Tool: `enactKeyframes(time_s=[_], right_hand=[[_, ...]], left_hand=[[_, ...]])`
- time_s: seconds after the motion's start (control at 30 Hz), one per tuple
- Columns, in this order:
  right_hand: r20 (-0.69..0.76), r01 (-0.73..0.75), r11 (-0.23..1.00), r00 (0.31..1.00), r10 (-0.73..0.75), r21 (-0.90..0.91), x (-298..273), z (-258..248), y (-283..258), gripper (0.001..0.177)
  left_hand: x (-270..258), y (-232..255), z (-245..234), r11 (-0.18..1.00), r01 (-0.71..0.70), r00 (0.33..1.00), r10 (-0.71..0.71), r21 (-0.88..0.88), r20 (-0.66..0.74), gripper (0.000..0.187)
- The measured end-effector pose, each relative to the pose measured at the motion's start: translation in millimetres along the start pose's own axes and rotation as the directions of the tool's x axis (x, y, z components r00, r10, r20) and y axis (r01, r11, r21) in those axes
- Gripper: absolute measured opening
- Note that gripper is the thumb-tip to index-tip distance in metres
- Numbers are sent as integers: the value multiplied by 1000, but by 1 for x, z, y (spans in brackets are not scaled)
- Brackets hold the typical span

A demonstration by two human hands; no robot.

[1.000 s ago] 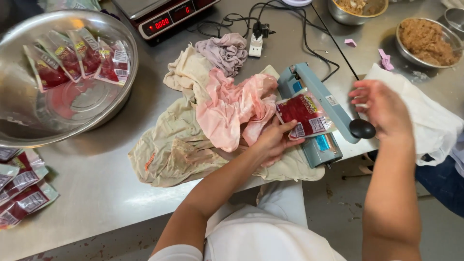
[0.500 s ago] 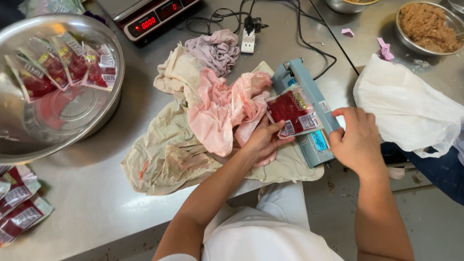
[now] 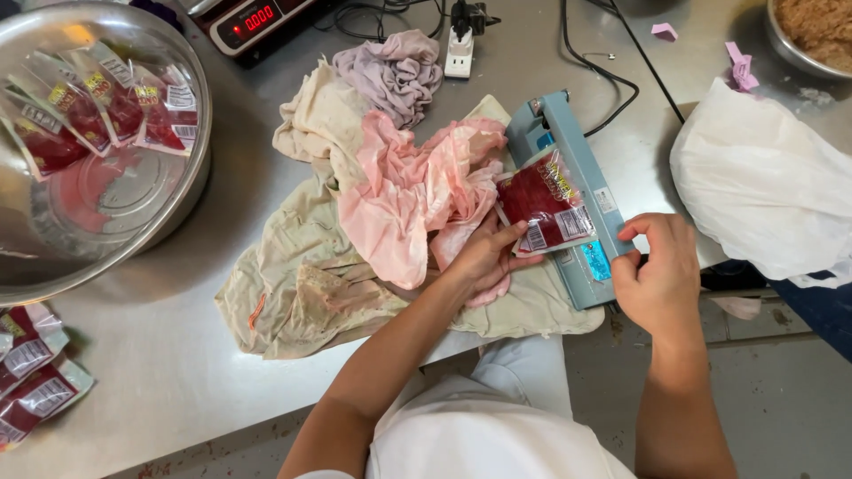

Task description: The person wipes down small plastic pouches of food with a cloth, places them one by one into a heat sealer to seal the openings, and puts the finished pouches into a large metal bowl.

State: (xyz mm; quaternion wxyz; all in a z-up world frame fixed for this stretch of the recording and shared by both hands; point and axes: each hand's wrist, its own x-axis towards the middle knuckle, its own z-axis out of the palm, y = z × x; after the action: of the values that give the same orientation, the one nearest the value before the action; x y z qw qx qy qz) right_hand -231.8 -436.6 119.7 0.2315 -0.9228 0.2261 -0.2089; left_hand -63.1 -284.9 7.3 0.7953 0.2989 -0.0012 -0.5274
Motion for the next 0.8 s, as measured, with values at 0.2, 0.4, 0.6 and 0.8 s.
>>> enactKeyframes(time_s=[0.2,0.4,0.6,0.8], right_hand=[[8,-36,999,999,36,-8,0,3,3,24],[17,-67,998,998,67,-15,0,4,4,16],[64,-216,976,975,214,33,5,-6,-14,11],[82,-251,968,965,250,-6,19,-42,-46,20]], left_hand=[[-1,3,4,998,-3,1000,3,68,-1,73],[3,3,10,996,21,993,-11,82,-121,68],[5,5,14,996,31,985,-16,86,-174,72],[4,2,16,995,10,986,7,100,-168,75]])
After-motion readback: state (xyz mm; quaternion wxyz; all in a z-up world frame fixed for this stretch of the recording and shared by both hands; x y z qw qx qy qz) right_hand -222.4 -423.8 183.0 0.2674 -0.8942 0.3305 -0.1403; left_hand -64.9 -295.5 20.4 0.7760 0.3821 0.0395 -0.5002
